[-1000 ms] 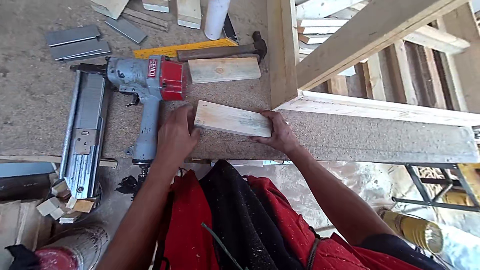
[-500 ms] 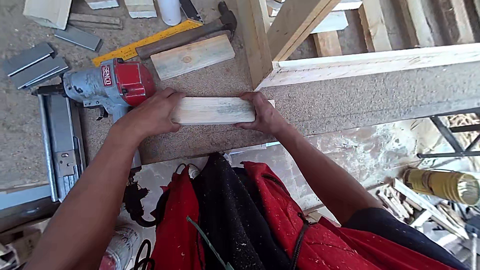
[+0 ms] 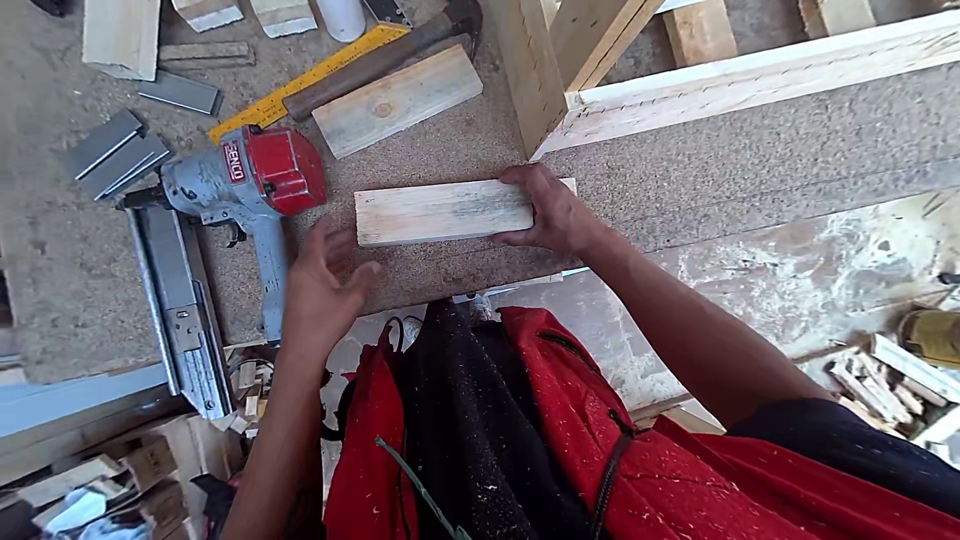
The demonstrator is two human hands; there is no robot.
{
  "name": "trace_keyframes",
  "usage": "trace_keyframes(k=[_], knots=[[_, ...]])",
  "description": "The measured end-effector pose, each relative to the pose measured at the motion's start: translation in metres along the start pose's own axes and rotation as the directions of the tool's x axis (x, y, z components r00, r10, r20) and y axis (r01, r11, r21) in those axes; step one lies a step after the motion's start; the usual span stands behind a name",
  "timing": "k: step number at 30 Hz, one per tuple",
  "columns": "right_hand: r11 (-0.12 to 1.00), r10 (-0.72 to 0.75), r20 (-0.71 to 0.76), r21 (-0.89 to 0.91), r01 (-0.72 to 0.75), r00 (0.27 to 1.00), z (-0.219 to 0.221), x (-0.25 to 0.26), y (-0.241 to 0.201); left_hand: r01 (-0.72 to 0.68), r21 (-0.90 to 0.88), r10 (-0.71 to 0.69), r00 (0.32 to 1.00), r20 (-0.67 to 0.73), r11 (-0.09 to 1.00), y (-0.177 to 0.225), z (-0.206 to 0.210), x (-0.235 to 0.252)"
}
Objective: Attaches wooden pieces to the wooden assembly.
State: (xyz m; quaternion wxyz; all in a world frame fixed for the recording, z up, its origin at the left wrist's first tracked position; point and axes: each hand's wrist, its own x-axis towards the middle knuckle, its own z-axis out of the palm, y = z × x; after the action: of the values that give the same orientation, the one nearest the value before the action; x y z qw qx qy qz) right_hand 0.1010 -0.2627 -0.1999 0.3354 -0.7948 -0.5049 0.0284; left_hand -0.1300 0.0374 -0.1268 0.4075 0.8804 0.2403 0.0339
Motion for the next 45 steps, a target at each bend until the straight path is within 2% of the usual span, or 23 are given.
trace_keyframes(k=[2, 3, 4, 7, 10, 14, 18, 20, 22, 24, 29, 37, 40, 45], knots=[[1.0, 0.01, -0.002, 0.002, -0.01, 1.0, 0.0, 0.0, -0.001, -0.043, 0.263, 0.091, 0.98, -0.174, 0.964, 0.001, -0.025, -0.014], [1.0, 0.017, -0.008, -0.004, -0.017, 1.0, 0.001, 0.0, -0.001, 0.017, 0.359, 0.072, 0.97, -0.234, 0.933, -0.003, -0.033, -0.017], [1.0, 0.023, -0.012, -0.009, -0.023, 1.0, 0.001, 0.0, -0.001, 0.111, 0.405, -0.009, 0.969, -0.246, 0.908, -0.008, -0.037, -0.017], [0.999, 0.04, -0.004, -0.014, -0.041, 0.999, 0.0, -0.002, -0.001, 0.354, 0.359, -0.29, 0.931, -0.22, 0.864, -0.018, -0.027, -0.002], [0.998, 0.066, 0.008, -0.005, -0.066, 0.998, -0.002, -0.001, -0.002, 0.449, 0.312, -0.378, 0.887, -0.264, 0.837, -0.021, -0.023, 0.022], [1.0, 0.023, -0.005, 0.017, -0.023, 1.0, 0.001, -0.002, 0.004, 0.356, 0.13, -0.33, 0.925, -0.186, 0.925, -0.027, -0.052, 0.006], [1.0, 0.009, -0.019, 0.007, -0.009, 1.0, 0.001, -0.002, 0.004, 0.162, -0.022, -0.162, 0.987, -0.01, 0.987, 0.016, -0.112, -0.061], [1.0, 0.017, -0.008, 0.009, -0.017, 1.0, 0.001, -0.003, 0.004, 0.144, -0.23, -0.134, 0.989, 0.061, 0.962, 0.033, -0.131, -0.084], [1.0, 0.025, 0.013, 0.013, -0.025, 1.0, 0.001, -0.002, 0.003, 0.168, -0.433, -0.122, 0.984, 0.133, 0.885, 0.048, -0.138, -0.096], [1.0, 0.025, 0.009, 0.005, -0.025, 1.0, 0.001, -0.002, 0.004, 0.189, -0.525, -0.095, 0.975, 0.2, 0.83, 0.06, -0.137, -0.097], [1.0, 0.015, -0.003, -0.002, -0.015, 1.0, 0.001, -0.002, 0.006, 0.219, -0.458, -0.069, 0.945, 0.321, 0.862, 0.073, -0.122, -0.081], [0.999, 0.038, 0.031, -0.009, -0.038, 0.999, -0.004, -0.004, 0.002, 0.36, -0.271, -0.216, 0.87, 0.444, 0.893, 0.077, -0.111, -0.055], [1.0, 0.029, 0.032, -0.001, -0.029, 0.999, -0.005, -0.002, 0.002, 0.318, -0.205, -0.203, 0.874, 0.441, 0.926, 0.086, -0.11, -0.054], [1.0, 0.025, 0.012, 0.006, -0.025, 1.0, -0.003, -0.005, 0.005, 0.257, -0.25, -0.135, 0.898, 0.419, 0.934, 0.105, -0.092, -0.044]])
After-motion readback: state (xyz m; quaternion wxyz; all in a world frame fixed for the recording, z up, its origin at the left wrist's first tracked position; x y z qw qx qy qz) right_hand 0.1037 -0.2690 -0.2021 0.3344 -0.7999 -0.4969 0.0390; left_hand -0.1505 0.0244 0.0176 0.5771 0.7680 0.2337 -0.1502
